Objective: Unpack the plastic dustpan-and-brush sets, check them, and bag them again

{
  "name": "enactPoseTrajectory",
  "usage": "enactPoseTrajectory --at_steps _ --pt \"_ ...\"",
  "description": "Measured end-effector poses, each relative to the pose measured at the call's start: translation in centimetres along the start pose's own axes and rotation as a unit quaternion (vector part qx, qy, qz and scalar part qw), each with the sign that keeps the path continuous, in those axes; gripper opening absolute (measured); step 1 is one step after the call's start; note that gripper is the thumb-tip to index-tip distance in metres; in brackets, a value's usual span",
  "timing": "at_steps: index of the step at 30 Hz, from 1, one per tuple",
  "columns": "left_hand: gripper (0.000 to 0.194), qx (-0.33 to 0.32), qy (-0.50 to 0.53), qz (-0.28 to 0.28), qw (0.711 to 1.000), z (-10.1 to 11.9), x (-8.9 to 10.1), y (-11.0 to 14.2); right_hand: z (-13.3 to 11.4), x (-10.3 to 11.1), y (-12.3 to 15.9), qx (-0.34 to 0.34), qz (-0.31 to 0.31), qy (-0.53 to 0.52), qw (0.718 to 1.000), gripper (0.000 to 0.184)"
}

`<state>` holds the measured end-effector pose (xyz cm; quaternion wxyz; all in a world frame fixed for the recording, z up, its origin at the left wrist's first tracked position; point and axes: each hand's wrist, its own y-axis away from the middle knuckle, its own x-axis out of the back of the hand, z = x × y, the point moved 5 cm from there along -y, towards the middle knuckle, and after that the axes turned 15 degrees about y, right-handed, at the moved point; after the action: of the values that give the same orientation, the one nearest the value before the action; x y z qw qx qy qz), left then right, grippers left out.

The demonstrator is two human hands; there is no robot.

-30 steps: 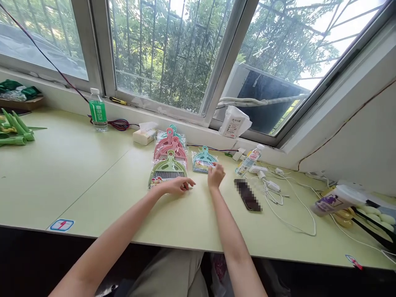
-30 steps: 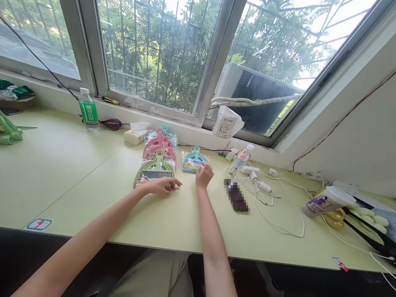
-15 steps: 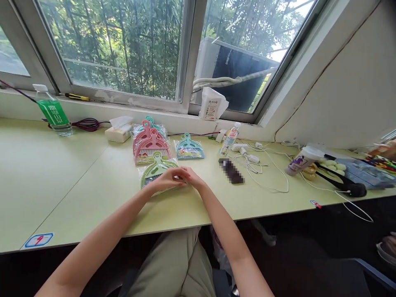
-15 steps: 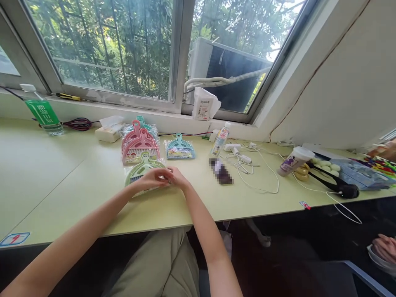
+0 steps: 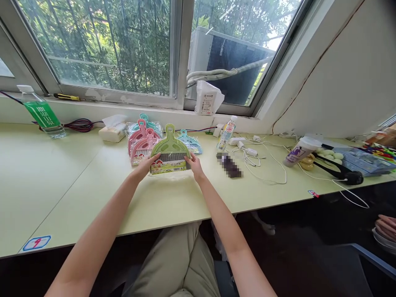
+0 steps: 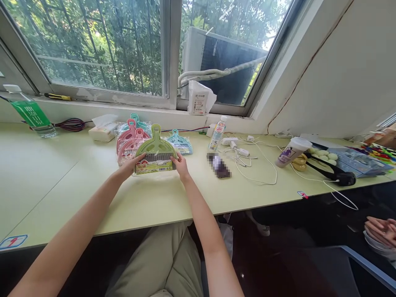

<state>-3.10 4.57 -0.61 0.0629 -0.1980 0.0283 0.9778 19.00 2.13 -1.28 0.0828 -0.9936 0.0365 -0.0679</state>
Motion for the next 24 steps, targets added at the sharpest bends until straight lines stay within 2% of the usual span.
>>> enactPoseTrajectory --at_steps 2,4,5,6,8,11,15,18,21,24 --pt "0.04 0.028 0.029 0.04 0.998 -0.9 0.2 0.0 -0.3 0.5 0.4 0.022 0.07 0.089 0.993 0.054" --pt "0.038 0.007 0.037 0.077 0.996 -1.1 0.4 -0.1 -1.0 0.8 1.0 0.074 0.144 0.194 0.968 0.052" --pt "0.037 -0.006 0.038 0.088 0.995 -1.1 0.4 -0.1 -1.4 0.7 1.3 0.107 0.159 0.238 0.952 0.046" --pt "0.038 -0.018 0.041 0.093 0.995 -1.1 0.4 -0.2 -1.6 0.2 1.4 0.139 0.149 0.27 0.941 0.037" --pt "0.038 -0.04 0.059 0.093 0.993 -0.9 0.4 -0.2 -1.5 -1.2 1.4 0.177 0.081 0.288 0.938 0.028" --pt "0.04 -0.06 0.092 0.065 0.992 -0.8 -0.1 -0.1 -0.2 -2.5 0.8 0.135 -0.006 0.229 0.964 0.037" --pt "0.047 -0.057 0.135 0.044 0.988 -0.6 -0.8 0.3 1.7 -2.3 -0.4 0.012 -0.009 0.062 0.998 0.043" --pt "0.047 -0.032 0.133 -0.024 0.99 -0.5 -1.7 0.9 2.1 -2.0 -0.8 -0.04 -0.023 -0.047 0.998 0.039" --pt "0.046 0.015 0.114 -0.104 0.988 -0.7 -2.3 1.3 2.0 -1.8 -0.8 -0.054 -0.016 -0.109 0.992 0.038" --pt "0.043 0.036 0.106 -0.112 0.987 -0.9 -1.9 1.0 1.8 -1.6 -0.6 -0.062 -0.003 -0.131 0.99 0.039"
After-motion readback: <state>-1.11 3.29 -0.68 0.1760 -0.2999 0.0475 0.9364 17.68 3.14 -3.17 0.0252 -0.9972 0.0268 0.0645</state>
